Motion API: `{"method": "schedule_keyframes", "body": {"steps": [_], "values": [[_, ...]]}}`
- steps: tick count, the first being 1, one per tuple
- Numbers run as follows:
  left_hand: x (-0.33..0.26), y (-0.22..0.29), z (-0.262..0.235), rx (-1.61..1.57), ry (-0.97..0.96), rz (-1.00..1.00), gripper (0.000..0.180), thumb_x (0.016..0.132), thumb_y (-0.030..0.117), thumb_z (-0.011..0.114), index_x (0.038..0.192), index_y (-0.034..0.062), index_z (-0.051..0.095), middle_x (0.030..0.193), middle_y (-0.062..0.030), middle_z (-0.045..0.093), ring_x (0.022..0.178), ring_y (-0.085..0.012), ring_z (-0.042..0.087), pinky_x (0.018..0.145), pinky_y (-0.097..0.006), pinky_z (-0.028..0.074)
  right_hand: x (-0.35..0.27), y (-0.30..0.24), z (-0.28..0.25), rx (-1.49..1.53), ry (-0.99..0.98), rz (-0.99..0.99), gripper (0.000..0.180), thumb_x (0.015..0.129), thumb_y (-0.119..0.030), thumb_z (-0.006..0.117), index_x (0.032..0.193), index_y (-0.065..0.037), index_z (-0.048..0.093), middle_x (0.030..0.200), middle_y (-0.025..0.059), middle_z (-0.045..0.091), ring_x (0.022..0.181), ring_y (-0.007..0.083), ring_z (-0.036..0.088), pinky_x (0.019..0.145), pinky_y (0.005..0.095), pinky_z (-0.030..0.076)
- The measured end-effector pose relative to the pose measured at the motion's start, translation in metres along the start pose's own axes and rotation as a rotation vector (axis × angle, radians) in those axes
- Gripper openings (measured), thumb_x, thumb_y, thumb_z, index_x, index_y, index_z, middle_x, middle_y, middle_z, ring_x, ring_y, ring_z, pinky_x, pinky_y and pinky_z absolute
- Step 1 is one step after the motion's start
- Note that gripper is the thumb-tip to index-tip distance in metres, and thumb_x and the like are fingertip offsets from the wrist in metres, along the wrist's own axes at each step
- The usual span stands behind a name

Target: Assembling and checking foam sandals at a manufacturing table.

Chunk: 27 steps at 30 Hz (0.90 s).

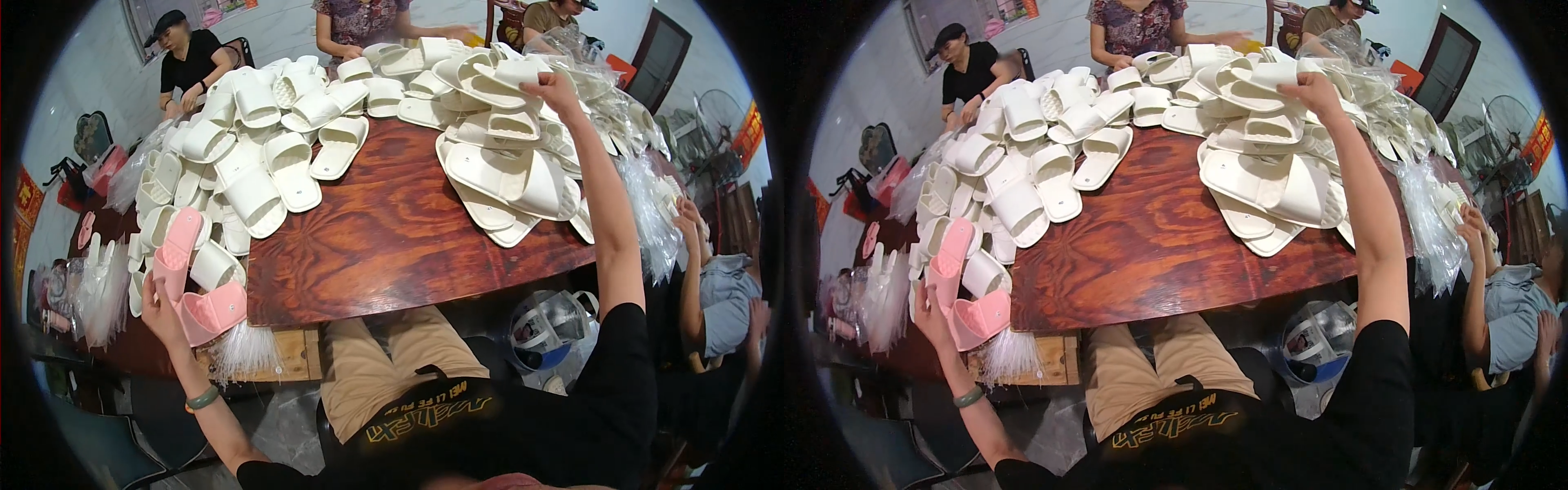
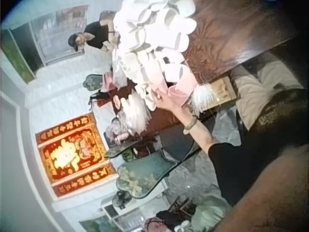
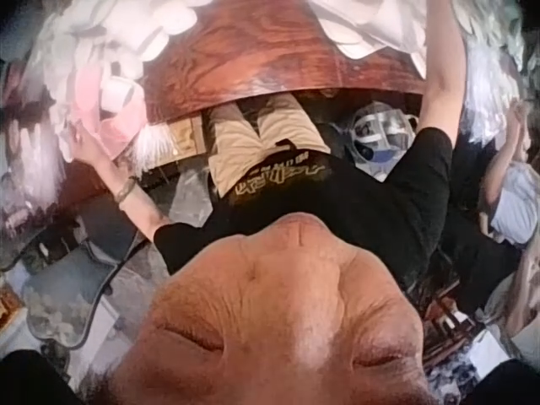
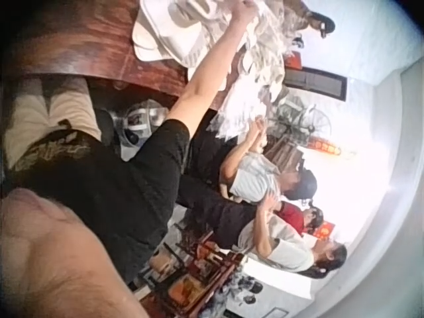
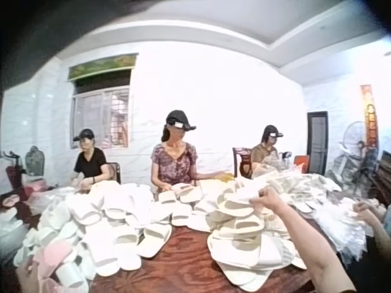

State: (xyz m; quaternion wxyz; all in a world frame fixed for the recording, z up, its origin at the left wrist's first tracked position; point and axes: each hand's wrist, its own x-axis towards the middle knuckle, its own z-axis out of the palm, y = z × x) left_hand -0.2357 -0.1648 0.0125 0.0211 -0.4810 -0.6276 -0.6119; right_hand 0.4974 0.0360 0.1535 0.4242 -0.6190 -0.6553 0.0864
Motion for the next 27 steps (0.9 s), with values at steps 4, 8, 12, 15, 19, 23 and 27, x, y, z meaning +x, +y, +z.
{"method": "schedule_keyframes", "body": {"steps": [4,8,12,15,19,23,27], "values": [[-0.021,0.077,0.03,-0.115,-0.225,-0.052,0.031,0.09,0.013,0.054,0.115,-0.0045,0.055,0.09,-0.0073,0.062,0.081,-0.0103,0.056,0.073,-0.024,0.045,0.019,-0.01,-0.026,0.244,0.042,0.048,0.029,0.075,-0.023,0.073,0.09,0.002,0.068,0.076,0.002,0.064,0.062,0.0064,0.054,0.056,0.0206,0.041],[-0.049,0.108,0.061,-0.219,-0.514,0.035,0.024,0.09,0.014,0.055,0.106,-0.0026,0.061,0.079,-0.0034,0.061,0.068,-0.0069,0.054,0.063,-0.022,0.044,0.005,-0.078,-0.022,0.428,-0.01,-0.001,0.028,0.076,-0.024,0.072,0.09,0.0,0.067,0.076,0.0022,0.064,0.062,0.0062,0.054,0.055,0.0198,0.041],[-0.076,0.146,0.118,-0.403,-0.801,-0.16,0.025,0.088,0.018,0.057,0.102,-0.003,0.062,0.082,-0.0041,0.064,0.075,-0.0075,0.058,0.067,-0.021,0.046,-0.004,-0.109,-0.034,0.475,-0.116,-0.016,0.027,0.077,-0.027,0.071,0.087,-0.003,0.066,0.076,0.0028,0.064,0.064,0.0087,0.056,0.06,0.0204,0.044],[-0.091,0.162,0.146,-0.401,-0.93,-0.127,0.029,0.087,0.017,0.059,0.107,-0.0041,0.059,0.085,-0.0044,0.064,0.075,-0.0082,0.058,0.068,-0.023,0.047,-0.026,-0.142,-0.028,0.68,-0.122,-0.054,0.034,0.079,-0.028,0.069,0.098,-0.001,0.063,0.087,0.0036,0.064,0.078,0.0085,0.057,0.07,0.0217,0.044],[-0.111,0.176,0.184,-0.367,-0.882,-0.077,0.075,0.076,0.031,0.071,0.129,-0.0089,0.035,0.102,-0.0138,0.06,0.093,-0.0177,0.058,0.08,-0.029,0.046,-0.062,-0.174,-0.02,0.81,-0.197,-0.027,0.031,0.083,-0.027,0.064,0.102,-0.002,0.061,0.086,0.0015,0.063,0.077,0.0082,0.057,0.068,0.0207,0.043],[-0.12,0.207,0.196,-0.56,-0.8,-0.081,0.097,0.075,0.037,0.072,0.136,-0.0086,0.013,0.12,-0.0163,0.048,0.108,-0.0227,0.051,0.091,-0.033,0.041,-0.124,-0.2,0.013,1.09,-0.252,0.099,0.023,0.087,-0.026,0.06,0.097,-0.005,0.06,0.074,-0.0072,0.052,0.055,-0.0007,0.038,0.044,0.0148,0.025],[-0.112,0.209,0.18,-0.916,-0.828,-0.443,0.073,0.08,0.05,0.061,0.123,-0.0026,0.034,0.097,-0.0069,0.052,0.074,-0.0128,0.052,0.063,-0.026,0.043,-0.184,-0.223,0.044,1.078,-0.334,0.201,0.025,0.087,-0.027,0.059,0.102,-0.006,0.058,0.078,-0.0072,0.055,0.059,-0.0012,0.043,0.05,0.015,0.031]]}}
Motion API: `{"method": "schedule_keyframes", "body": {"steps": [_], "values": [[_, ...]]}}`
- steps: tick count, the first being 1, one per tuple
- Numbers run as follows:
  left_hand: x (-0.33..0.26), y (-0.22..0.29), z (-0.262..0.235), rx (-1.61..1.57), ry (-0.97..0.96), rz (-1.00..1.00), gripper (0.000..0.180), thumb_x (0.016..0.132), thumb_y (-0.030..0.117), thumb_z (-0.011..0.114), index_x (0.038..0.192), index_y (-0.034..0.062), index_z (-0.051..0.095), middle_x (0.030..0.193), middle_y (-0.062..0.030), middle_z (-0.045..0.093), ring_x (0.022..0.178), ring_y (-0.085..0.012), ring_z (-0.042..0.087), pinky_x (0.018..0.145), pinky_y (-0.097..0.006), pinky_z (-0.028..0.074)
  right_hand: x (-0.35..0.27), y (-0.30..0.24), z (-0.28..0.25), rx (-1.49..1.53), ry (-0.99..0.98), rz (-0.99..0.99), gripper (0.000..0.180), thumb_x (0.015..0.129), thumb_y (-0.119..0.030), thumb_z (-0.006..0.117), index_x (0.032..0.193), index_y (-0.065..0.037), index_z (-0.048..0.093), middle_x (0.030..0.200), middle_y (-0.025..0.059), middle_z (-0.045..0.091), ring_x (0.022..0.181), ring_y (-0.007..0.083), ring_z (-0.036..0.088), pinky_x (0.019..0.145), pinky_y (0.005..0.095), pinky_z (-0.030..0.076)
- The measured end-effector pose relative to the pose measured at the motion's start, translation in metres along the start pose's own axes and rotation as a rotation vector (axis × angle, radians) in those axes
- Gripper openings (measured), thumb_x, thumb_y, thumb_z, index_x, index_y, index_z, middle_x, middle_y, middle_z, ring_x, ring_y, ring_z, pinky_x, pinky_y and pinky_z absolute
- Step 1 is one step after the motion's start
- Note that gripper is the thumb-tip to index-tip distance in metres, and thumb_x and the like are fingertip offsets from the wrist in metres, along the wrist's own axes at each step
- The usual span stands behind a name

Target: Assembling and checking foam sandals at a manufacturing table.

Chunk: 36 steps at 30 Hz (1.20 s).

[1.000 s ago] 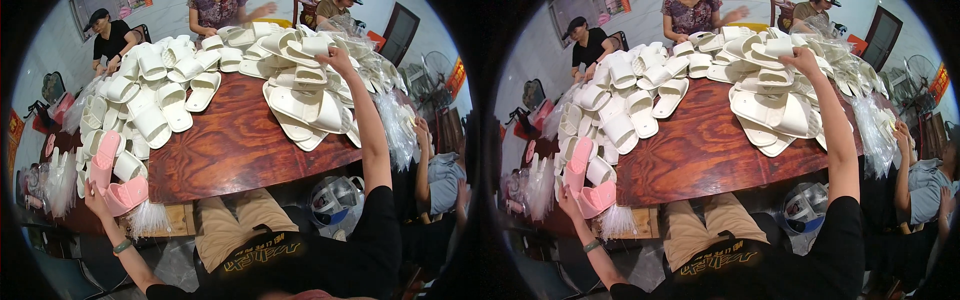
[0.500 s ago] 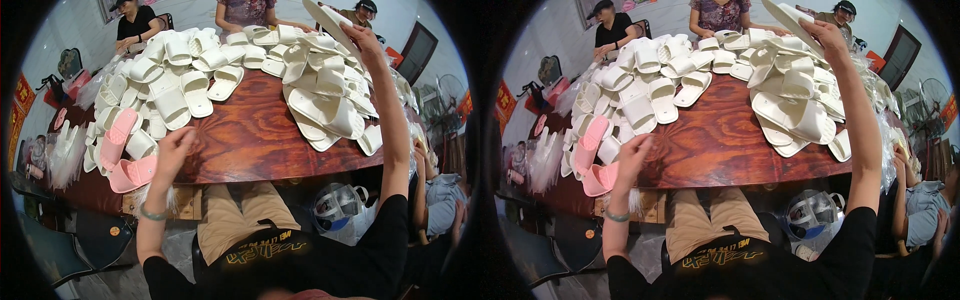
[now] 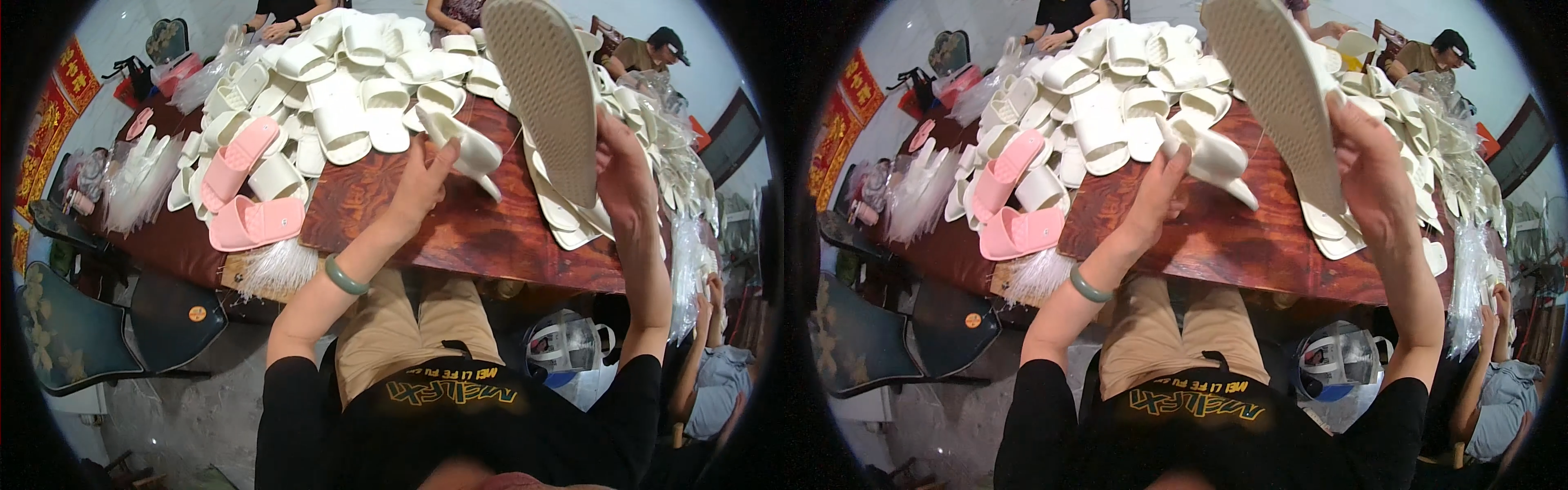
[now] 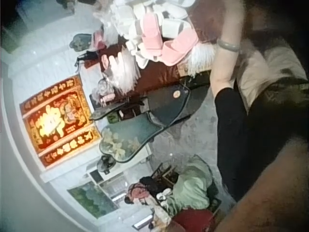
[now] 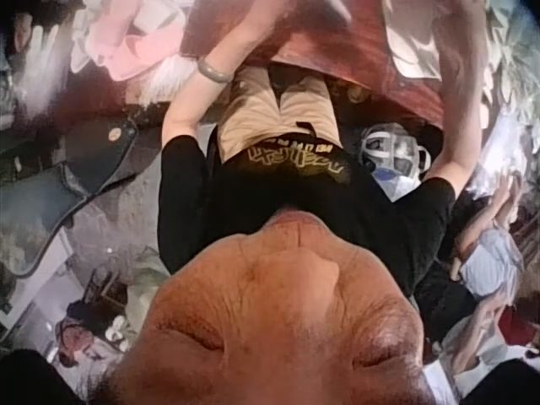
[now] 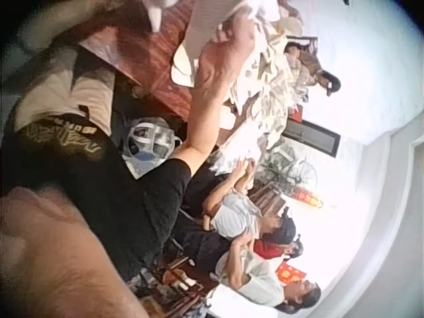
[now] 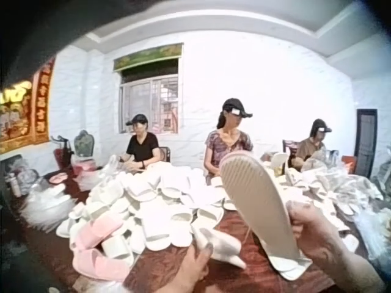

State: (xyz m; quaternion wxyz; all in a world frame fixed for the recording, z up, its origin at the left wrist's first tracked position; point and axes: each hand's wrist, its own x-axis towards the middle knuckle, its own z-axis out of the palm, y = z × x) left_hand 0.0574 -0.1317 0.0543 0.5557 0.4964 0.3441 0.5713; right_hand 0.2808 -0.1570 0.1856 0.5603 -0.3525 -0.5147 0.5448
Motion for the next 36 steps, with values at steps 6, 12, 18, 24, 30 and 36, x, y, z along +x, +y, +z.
{"method": "schedule_keyframes", "body": {"steps": [6,12,18,24,30,36], "values": [[-0.002,-0.014,-0.01,-0.112,0.018,-0.357,0.051,0.085,0.058,0.047,0.095,0.0085,0.049,0.07,0.0023,0.038,0.048,-0.0061,0.029,0.042,-0.022,0.022,-0.032,0.045,0.03,-0.065,-0.203,0.037,0.03,0.086,-0.018,0.059,0.11,0.001,0.056,0.097,0.0021,0.062,0.082,0.0041,0.054,0.071,0.0189,0.042],[-0.014,-0.014,-0.103,-0.157,-0.006,-0.337,0.063,0.09,0.059,0.029,0.122,0.0074,0.045,0.093,-0.0088,0.06,0.047,-0.0017,0.031,0.037,-0.016,0.021,-0.026,0.145,0.061,-0.002,-0.345,0.16,0.026,0.086,-0.01,0.056,0.109,0.002,0.056,0.097,0.0037,0.06,0.089,0.0104,0.052,0.084,0.0254,0.041],[-0.066,-0.002,-0.118,0.089,0.143,-0.332,0.07,0.089,0.046,0.05,0.136,0.0003,0.027,0.117,-0.0093,0.049,0.054,-0.0032,0.037,0.042,-0.017,0.026,-0.01,0.185,0.072,-0.62,-0.722,-0.381,0.021,0.08,-0.013,0.058,0.094,0.003,0.057,0.099,0.0246,0.055,0.093,0.0389,0.053,0.079,0.041,0.043],[-0.063,-0.016,-0.102,0.503,0.062,-0.07,0.078,0.075,0.011,0.071,0.133,-0.0121,0.025,0.123,-0.0159,0.047,0.104,-0.0143,0.05,0.079,-0.023,0.045,0.06,0.175,0.025,-1.124,-0.318,-0.516,0.022,0.08,-0.019,0.06,0.09,0.0,0.059,0.098,0.0206,0.058,0.091,0.0334,0.056,0.075,0.0408,0.044],[-0.015,-0.016,-0.098,0.38,-0.019,-0.204,0.064,0.071,0.006,0.072,0.125,-0.0106,0.042,0.12,-0.0121,0.053,0.108,-0.0162,0.048,0.092,-0.026,0.038,0.092,0.234,-0.041,-0.955,-0.285,-0.438,0.031,0.078,-0.017,0.062,0.102,0.003,0.056,0.097,0.0181,0.057,0.091,0.0283,0.055,0.077,0.0358,0.044],[0.01,-0.027,-0.097,0.356,-0.069,-0.221,0.066,0.07,0.011,0.074,0.124,-0.01,0.044,0.114,-0.0104,0.056,0.104,-0.015,0.05,0.09,-0.025,0.039,0.026,0.201,-0.051,-1.002,-0.181,-0.217,0.02,0.081,-0.007,0.056,0.099,0.002,0.055,0.095,0.0162,0.056,0.088,0.0274,0.055,0.079,0.0341,0.043]]}}
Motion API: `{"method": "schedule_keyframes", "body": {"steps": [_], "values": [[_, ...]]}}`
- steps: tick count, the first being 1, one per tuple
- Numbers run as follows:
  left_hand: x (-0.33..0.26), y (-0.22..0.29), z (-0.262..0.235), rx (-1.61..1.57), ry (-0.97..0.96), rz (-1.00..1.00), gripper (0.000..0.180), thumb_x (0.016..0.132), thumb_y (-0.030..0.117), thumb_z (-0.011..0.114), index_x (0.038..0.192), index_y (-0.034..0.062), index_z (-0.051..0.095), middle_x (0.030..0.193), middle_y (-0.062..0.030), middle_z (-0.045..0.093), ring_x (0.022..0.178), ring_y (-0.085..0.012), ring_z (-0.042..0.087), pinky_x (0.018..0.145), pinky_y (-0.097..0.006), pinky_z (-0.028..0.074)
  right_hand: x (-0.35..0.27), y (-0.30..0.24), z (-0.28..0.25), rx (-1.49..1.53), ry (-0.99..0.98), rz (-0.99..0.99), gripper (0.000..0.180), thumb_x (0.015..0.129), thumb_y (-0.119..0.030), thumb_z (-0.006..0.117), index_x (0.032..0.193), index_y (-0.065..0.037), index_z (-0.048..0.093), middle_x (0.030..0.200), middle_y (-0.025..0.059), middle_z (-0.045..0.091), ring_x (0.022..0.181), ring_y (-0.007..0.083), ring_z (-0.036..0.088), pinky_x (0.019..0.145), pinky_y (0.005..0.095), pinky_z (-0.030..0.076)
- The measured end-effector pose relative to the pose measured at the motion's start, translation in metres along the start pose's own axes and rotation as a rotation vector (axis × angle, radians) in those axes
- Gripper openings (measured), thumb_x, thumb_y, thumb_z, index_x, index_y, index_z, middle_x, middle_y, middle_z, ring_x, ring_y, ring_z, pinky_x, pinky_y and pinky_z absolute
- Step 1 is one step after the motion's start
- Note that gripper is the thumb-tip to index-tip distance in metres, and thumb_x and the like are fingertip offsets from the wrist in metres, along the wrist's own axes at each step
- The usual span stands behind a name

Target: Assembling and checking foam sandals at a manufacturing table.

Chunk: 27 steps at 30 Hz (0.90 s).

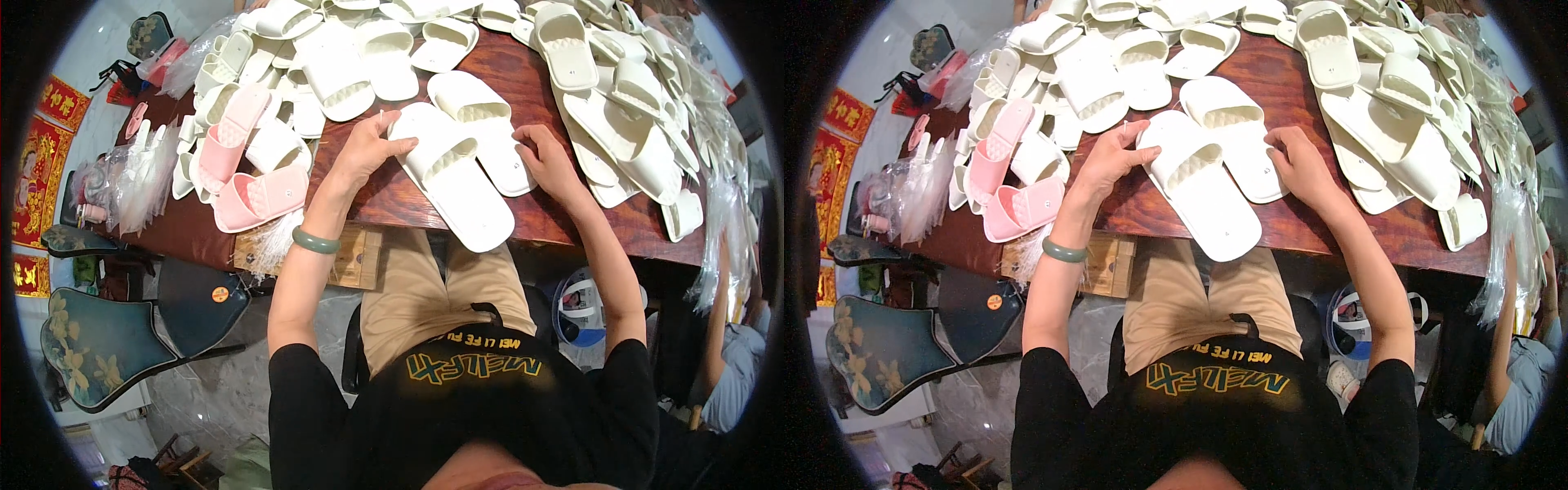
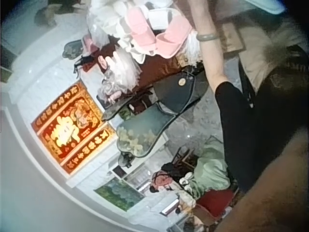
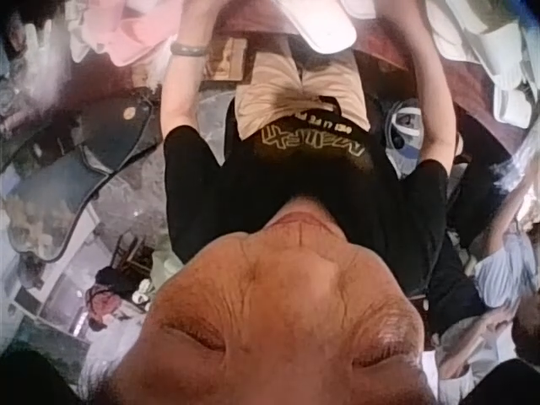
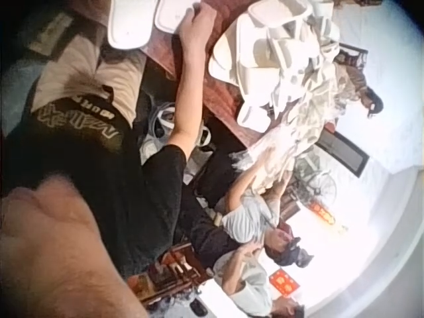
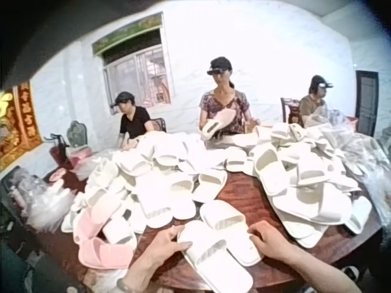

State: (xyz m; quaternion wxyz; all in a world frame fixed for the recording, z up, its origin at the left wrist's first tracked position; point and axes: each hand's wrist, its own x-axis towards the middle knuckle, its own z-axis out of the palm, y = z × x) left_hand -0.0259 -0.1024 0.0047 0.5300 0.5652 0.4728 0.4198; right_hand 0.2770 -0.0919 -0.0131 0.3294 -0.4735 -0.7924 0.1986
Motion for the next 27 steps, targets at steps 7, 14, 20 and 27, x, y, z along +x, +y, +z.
{"method": "schedule_keyframes", "body": {"steps": [7,14,20,27], "values": [[-0.044,0.031,0.022,-0.076,0.264,0.023,0.036,0.096,0.026,0.04,0.116,-0.0021,0.052,0.093,-0.0035,0.057,0.059,-0.0017,0.029,0.052,-0.017,0.026,-0.027,-0.039,-0.012,0.249,0.037,-0.029,0.021,0.085,-0.005,0.053,0.105,-0.001,0.056,0.1,0.0103,0.057,0.091,0.0174,0.056,0.079,0.0286,0.044],[-0.085,0.065,0.093,-0.543,-0.112,0.151,0.04,0.099,0.031,0.03,0.116,-0.001,0.047,0.091,-0.0052,0.055,0.063,-0.0049,0.032,0.056,-0.018,0.029,-0.056,-0.119,0.031,1.249,-0.469,0.151,0.043,0.089,-0.01,0.055,0.127,0.003,0.038,0.108,0.0075,0.053,0.097,0.0095,0.052,0.083,0.0252,0.044],[-0.082,0.042,0.088,-0.568,-0.125,0.173,0.041,0.099,0.03,0.029,0.117,-0.0021,0.047,0.091,-0.0048,0.052,0.072,-0.0068,0.039,0.068,-0.02,0.035,-0.062,-0.106,-0.015,0.879,-0.491,0.405,0.017,0.088,-0.009,0.055,0.101,0.0,0.061,0.08,0.0032,0.062,0.062,0.011,0.056,0.056,0.0244,0.046],[-0.063,0.037,0.078,-0.247,-0.303,0.111,0.042,0.099,0.028,0.03,0.115,-0.0032,0.053,0.101,-0.0072,0.059,0.093,-0.0106,0.048,0.083,-0.026,0.036,-0.072,-0.077,-0.026,0.079,-0.173,-0.077,0.013,0.079,-0.003,0.062,0.091,0.002,0.062,0.081,0.0162,0.063,0.072,0.0305,0.062,0.061,0.0324,0.048]]}}
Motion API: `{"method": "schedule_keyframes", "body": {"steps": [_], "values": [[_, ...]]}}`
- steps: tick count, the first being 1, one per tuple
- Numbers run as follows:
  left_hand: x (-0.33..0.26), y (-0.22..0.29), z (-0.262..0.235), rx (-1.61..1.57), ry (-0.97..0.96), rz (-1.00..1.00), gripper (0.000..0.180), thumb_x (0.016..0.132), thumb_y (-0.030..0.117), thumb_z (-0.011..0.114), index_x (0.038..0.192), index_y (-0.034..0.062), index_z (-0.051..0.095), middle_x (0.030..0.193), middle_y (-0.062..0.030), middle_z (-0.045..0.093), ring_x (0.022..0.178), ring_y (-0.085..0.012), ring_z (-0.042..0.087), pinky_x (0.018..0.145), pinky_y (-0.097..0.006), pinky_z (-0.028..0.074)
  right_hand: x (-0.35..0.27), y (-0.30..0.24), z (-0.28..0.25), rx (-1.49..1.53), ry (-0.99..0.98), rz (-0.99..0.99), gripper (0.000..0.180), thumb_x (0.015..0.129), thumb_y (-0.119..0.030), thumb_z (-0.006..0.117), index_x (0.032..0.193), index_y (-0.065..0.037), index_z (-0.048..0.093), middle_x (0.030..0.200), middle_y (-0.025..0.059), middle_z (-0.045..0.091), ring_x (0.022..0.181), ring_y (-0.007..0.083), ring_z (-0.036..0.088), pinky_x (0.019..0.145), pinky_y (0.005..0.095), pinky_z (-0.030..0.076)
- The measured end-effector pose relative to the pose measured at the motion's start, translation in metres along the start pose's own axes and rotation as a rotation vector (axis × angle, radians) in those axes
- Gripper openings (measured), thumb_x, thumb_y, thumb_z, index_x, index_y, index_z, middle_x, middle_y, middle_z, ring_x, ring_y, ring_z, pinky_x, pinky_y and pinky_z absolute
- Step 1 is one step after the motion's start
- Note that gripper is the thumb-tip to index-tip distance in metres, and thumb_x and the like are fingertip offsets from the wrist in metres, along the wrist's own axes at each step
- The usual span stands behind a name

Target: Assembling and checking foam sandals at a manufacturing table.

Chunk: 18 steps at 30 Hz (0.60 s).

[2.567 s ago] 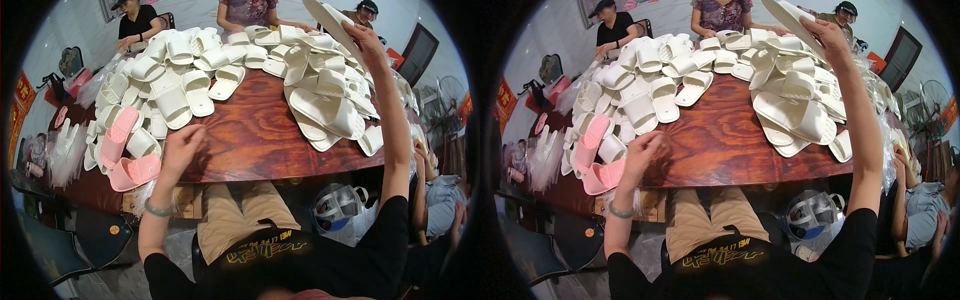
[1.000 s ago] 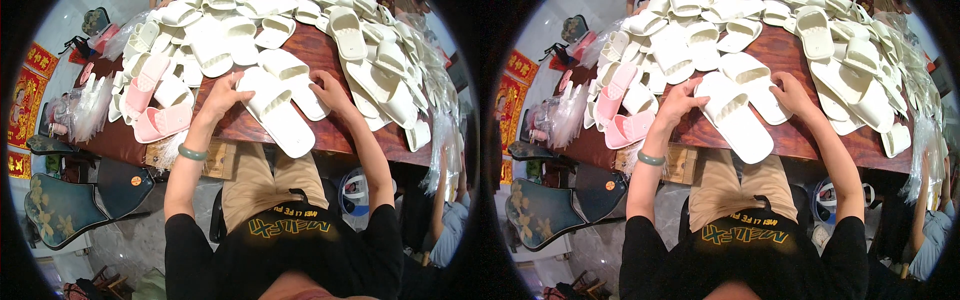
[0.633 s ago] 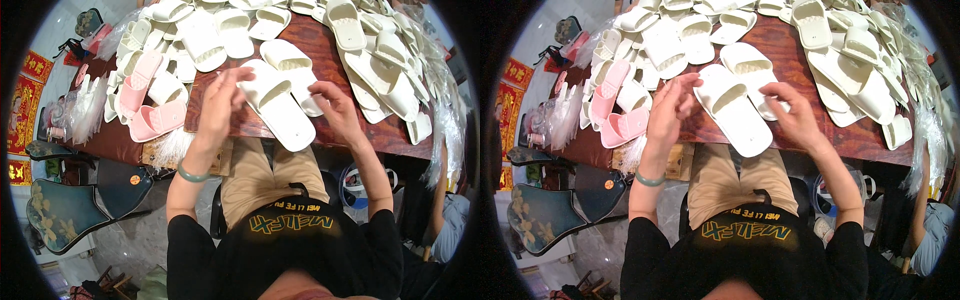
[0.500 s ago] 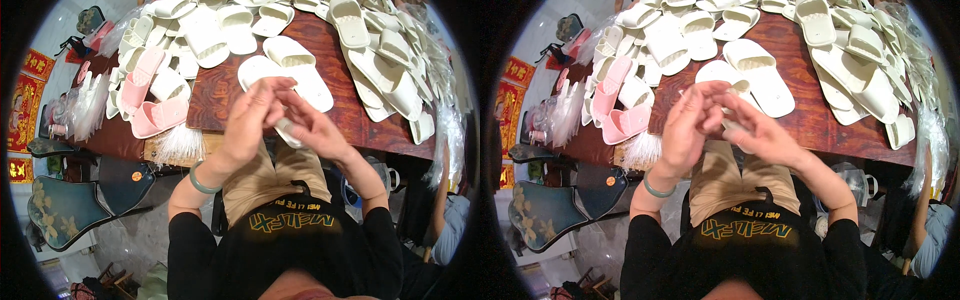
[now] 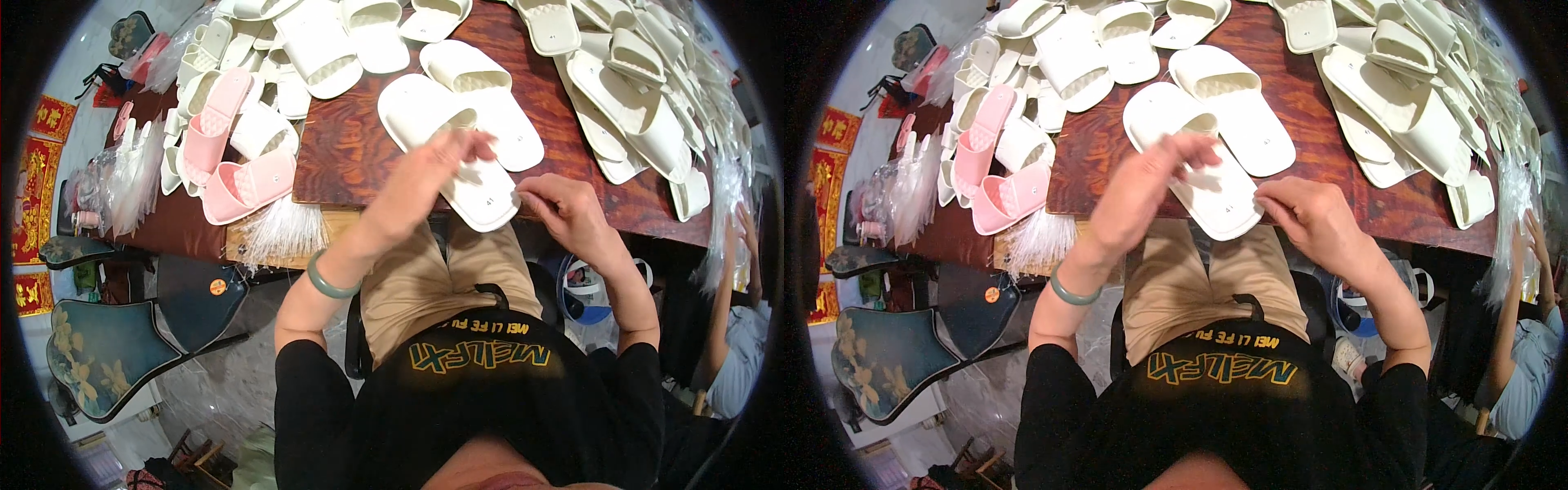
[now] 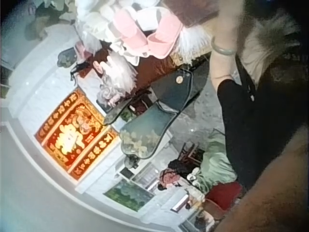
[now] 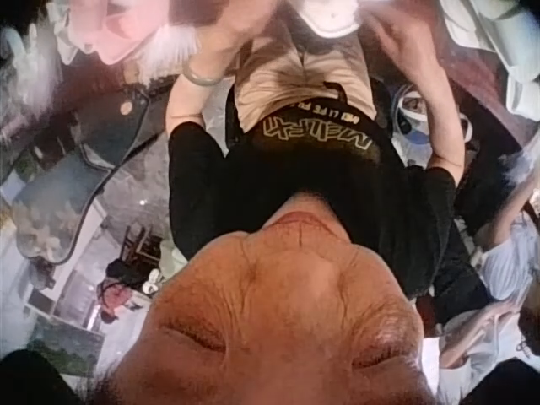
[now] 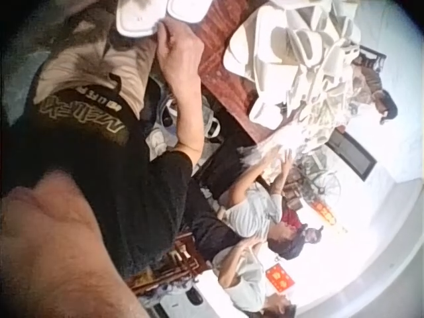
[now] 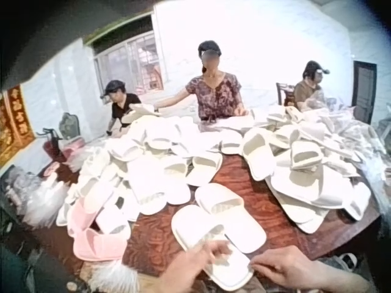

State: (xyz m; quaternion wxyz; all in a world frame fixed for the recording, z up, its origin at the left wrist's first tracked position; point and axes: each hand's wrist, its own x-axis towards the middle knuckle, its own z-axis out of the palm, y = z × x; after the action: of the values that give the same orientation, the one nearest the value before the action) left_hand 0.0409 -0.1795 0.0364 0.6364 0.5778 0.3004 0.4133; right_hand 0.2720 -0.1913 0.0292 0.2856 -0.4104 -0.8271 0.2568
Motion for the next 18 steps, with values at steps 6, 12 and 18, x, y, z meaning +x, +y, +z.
{"method": "schedule_keyframes", "body": {"steps": [6,12,18], "values": [[0.068,-0.006,-0.09,0.47,0.435,0.161,0.042,0.092,0.035,0.046,0.104,-0.0034,0.059,0.085,-0.0043,0.059,0.068,-0.0087,0.045,0.062,-0.022,0.038,0.001,0.004,-0.004,-0.136,0.122,0.034,0.011,0.078,-0.003,0.061,0.089,0.0,0.062,0.08,0.0127,0.06,0.062,0.0276,0.059,0.056,0.0332,0.046],[0.087,-0.046,-0.152,0.859,0.46,-0.076,0.037,0.088,0.029,0.052,0.094,-0.006,0.061,0.069,-0.0043,0.059,0.062,-0.0097,0.048,0.059,-0.024,0.04,0.006,0.0,-0.003,-0.242,0.103,0.082,0.01,0.077,-0.005,0.062,0.087,-0.003,0.062,0.073,0.0097,0.055,0.055,0.0232,0.055,0.051,0.0324,0.044],[0.086,-0.051,-0.145,0.954,0.427,-0.02,0.034,0.087,0.027,0.052,0.092,-0.0053,0.061,0.076,-0.0124,0.064,0.071,-0.0177,0.058,0.067,-0.03,0.045,0.014,-0.002,-0.004,-0.268,0.033,0.076,0.007,0.076,-0.006,0.061,0.083,-0.003,0.062,0.071,0.0096,0.054,0.056,0.0243,0.055,0.052,0.0335,0.044]]}}
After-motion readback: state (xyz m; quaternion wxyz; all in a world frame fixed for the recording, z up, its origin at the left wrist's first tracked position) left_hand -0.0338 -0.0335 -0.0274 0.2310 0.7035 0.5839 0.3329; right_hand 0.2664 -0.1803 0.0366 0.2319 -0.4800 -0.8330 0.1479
